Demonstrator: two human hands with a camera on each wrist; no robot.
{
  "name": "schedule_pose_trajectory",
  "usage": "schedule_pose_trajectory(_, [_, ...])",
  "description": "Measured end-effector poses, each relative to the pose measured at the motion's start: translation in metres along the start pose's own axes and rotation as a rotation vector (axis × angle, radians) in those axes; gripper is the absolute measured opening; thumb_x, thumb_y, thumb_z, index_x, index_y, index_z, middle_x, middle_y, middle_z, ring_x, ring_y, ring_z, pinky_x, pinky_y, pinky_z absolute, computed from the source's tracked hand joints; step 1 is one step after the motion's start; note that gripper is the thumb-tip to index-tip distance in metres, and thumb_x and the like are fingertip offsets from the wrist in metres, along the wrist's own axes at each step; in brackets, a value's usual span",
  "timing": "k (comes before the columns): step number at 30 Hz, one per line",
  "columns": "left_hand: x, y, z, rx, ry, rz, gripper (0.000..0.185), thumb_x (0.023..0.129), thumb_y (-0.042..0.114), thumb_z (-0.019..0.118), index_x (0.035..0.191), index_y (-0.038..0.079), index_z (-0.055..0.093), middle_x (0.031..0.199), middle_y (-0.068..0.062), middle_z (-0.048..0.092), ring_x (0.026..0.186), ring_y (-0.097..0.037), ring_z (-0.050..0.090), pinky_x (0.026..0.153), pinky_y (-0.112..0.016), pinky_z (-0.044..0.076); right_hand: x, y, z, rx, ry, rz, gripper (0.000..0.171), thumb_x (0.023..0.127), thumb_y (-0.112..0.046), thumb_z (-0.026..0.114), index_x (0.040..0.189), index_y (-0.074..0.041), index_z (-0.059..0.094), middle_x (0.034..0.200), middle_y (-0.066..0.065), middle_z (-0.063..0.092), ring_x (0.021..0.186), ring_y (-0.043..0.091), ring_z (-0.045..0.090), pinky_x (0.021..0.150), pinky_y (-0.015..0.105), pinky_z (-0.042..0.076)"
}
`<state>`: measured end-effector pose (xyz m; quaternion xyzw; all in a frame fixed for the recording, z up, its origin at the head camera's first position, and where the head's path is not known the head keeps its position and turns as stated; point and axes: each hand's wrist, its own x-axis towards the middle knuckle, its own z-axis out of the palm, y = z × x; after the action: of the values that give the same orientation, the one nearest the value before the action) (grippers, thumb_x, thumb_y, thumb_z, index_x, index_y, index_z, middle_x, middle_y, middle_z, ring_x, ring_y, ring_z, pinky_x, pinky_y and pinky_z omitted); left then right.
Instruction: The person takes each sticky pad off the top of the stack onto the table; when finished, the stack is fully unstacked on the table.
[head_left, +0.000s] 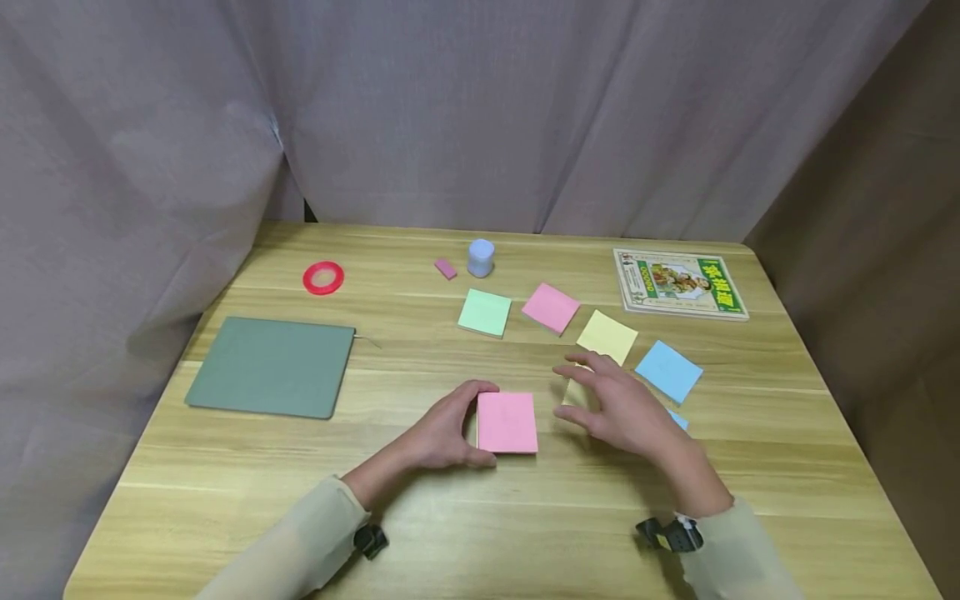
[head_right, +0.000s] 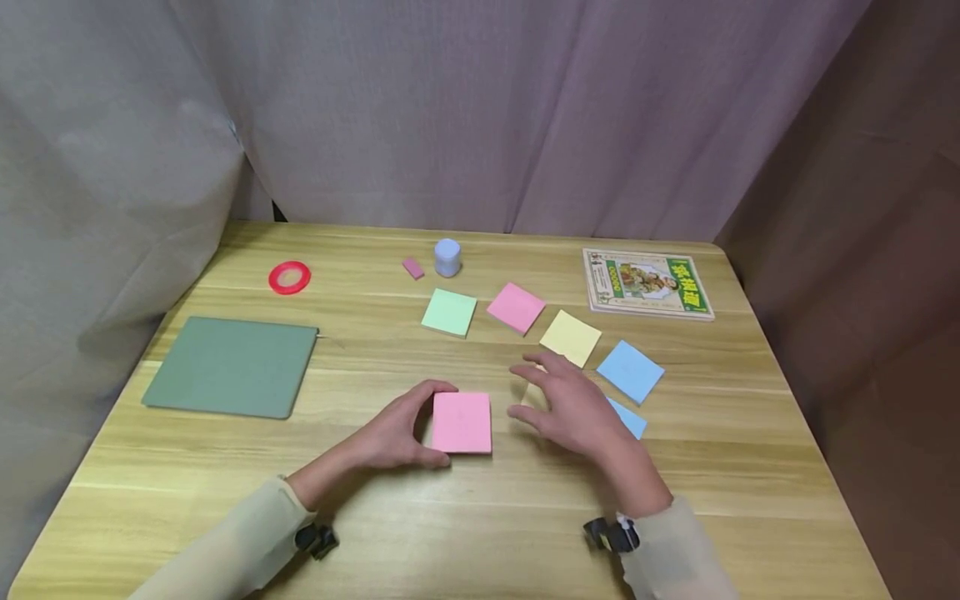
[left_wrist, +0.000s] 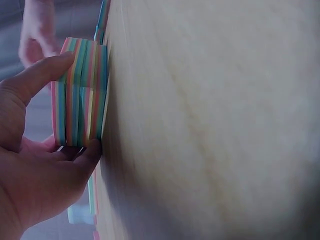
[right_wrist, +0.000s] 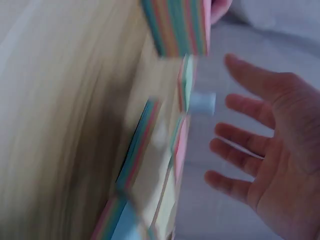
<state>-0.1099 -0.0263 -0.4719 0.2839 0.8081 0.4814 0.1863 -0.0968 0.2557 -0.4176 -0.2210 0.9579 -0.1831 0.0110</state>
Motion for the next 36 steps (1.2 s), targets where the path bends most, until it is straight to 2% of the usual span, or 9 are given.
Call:
schedule_pose_trajectory(3, [0.000, -0.001, 0.000, 0.001, -0.005, 0.007, 0.092, 0.063, 0.011, 0.093, 0.139, 0.007, 0.042, 0.130, -0.003, 0.053, 0.119, -0.017, 0.049, 0.106, -0.038, 0.038, 0.005, -0.019, 0.005, 0.032, -0.018, -0.066, 0.064, 0.082, -0.050, 0.075, 0.135, -0.017, 0.060, 0.145, 0.008, 0.046, 0.131, 0.029, 0.043, 0.102, 0.052, 0.041])
schedule_pose_trajectory(6, [0.000, -0.001, 0.000, 0.021, -0.012, 0.016, 0.093, 0.062, 0.010, 0.093, 0.140, 0.008, 0.041, 0.132, -0.003, 0.052, 0.120, -0.017, 0.049, 0.106, -0.039, 0.038, 0.008, -0.034, 0.016, 0.057, -0.072, -0.143, 0.075, 0.077, -0.055, 0.078, 0.139, -0.020, 0.056, 0.149, 0.006, 0.041, 0.136, 0.026, 0.038, 0.105, 0.049, 0.039])
schedule_pose_trajectory(11, [0.000, -0.001, 0.000, 0.080, -0.028, 0.039, 0.096, 0.062, 0.011, 0.092, 0.142, 0.006, 0.039, 0.138, -0.006, 0.047, 0.128, -0.019, 0.044, 0.109, -0.038, 0.034, 0.012, -0.046, 0.033, 0.082, -0.133, -0.251, 0.078, 0.075, -0.044, 0.083, 0.143, -0.019, 0.051, 0.148, 0.006, 0.041, 0.135, 0.023, 0.038, 0.109, 0.044, 0.035])
schedule_pose_trajectory(18, [0.000, 0.000, -0.001, 0.110, -0.012, 0.027, 0.091, 0.064, 0.012, 0.091, 0.140, 0.006, 0.040, 0.136, -0.006, 0.049, 0.128, -0.019, 0.045, 0.110, -0.037, 0.034, 0.016, -0.048, 0.037, 0.077, -0.100, -0.284, 0.071, 0.075, -0.031, 0.085, 0.138, -0.017, 0.055, 0.140, 0.002, 0.047, 0.127, 0.019, 0.045, 0.103, 0.039, 0.041])
schedule_pose_trajectory(23, [0.000, -0.001, 0.000, 0.100, -0.003, 0.037, 0.089, 0.064, 0.011, 0.092, 0.138, 0.007, 0.042, 0.133, -0.005, 0.050, 0.125, -0.017, 0.046, 0.108, -0.037, 0.036, 0.016, -0.048, 0.030, 0.089, -0.121, -0.246, 0.066, 0.075, -0.032, 0.084, 0.134, -0.018, 0.059, 0.137, 0.000, 0.049, 0.123, 0.017, 0.047, 0.098, 0.037, 0.044])
schedule_pose_trajectory(29, [0.001, 0.000, -0.001, 0.098, -0.009, 0.033, 0.090, 0.065, 0.011, 0.091, 0.140, 0.005, 0.040, 0.136, -0.007, 0.050, 0.127, -0.018, 0.045, 0.110, -0.035, 0.034, 0.020, -0.038, 0.009, 0.137, -0.166, -0.129, 0.061, 0.075, -0.037, 0.083, 0.131, -0.022, 0.062, 0.138, -0.002, 0.049, 0.122, 0.018, 0.048, 0.098, 0.041, 0.044])
schedule_pose_trajectory(33, [0.001, -0.001, -0.001, 0.088, -0.009, 0.040, 0.089, 0.065, 0.010, 0.091, 0.139, 0.004, 0.041, 0.134, -0.007, 0.051, 0.124, -0.018, 0.047, 0.109, -0.035, 0.036, 0.033, -0.023, 0.000, 0.158, -0.116, -0.056, 0.063, 0.074, -0.038, 0.085, 0.130, -0.019, 0.063, 0.137, 0.001, 0.052, 0.125, 0.024, 0.048, 0.102, 0.046, 0.041])
schedule_pose_trajectory(36, [0.001, -0.001, -0.001, 0.086, -0.008, 0.032, 0.089, 0.065, 0.010, 0.091, 0.139, 0.004, 0.042, 0.133, -0.006, 0.051, 0.123, -0.018, 0.047, 0.108, -0.036, 0.036, 0.046, -0.009, 0.002, 0.148, -0.074, -0.010, 0.064, 0.076, -0.037, 0.084, 0.132, -0.016, 0.062, 0.139, 0.006, 0.050, 0.130, 0.029, 0.044, 0.106, 0.050, 0.036])
